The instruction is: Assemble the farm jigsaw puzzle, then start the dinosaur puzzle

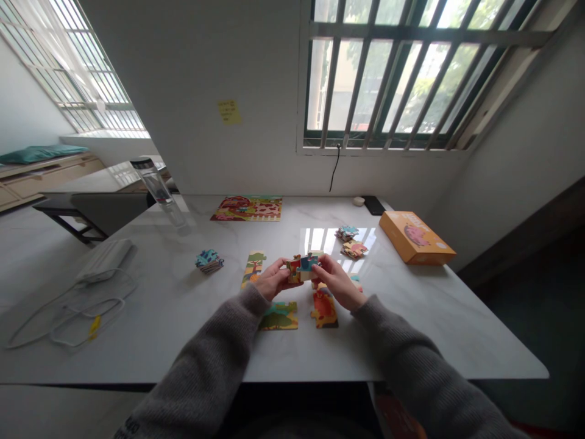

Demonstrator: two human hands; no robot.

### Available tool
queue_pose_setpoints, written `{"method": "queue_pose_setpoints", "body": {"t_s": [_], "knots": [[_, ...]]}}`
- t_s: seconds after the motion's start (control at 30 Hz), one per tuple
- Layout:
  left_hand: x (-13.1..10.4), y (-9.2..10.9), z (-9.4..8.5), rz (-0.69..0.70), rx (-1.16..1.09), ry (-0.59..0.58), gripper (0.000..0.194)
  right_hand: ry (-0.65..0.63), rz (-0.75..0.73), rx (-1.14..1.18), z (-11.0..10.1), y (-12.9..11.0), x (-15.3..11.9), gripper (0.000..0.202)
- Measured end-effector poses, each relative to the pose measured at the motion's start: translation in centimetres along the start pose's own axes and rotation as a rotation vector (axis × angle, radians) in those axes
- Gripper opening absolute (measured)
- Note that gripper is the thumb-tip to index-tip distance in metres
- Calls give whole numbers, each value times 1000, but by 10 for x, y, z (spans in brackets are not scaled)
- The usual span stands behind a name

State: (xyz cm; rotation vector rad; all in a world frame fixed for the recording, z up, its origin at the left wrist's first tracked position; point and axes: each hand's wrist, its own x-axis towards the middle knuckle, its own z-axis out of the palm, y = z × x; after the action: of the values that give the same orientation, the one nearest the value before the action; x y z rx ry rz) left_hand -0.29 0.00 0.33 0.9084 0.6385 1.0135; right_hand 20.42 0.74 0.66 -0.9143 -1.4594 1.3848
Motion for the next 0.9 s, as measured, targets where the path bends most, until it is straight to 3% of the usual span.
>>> {"method": "queue_pose_setpoints", "body": {"t_s": [0.17,0.37,0.47,0.67,0.77,0.9], "knots": [[4,-5,-7,54,181,18,62,-62,25,-35,4,-2,-4,40],[5,-2,-10,105,208,140,61,-7,22,-46,-4,-7,-3,38],[5,-1,-11,133,191,194,52,53,-23,-24,-21,-10,0,36],[6,1,-15,226,277,326,42,222,-45,-57,-76,-19,-8,41],[8,2,-18,255,339,361,41,244,18,-198,-98,-19,-21,52],[9,2,-20,262,369,375,44,223,109,-467,-115,-10,-34,46]]}}
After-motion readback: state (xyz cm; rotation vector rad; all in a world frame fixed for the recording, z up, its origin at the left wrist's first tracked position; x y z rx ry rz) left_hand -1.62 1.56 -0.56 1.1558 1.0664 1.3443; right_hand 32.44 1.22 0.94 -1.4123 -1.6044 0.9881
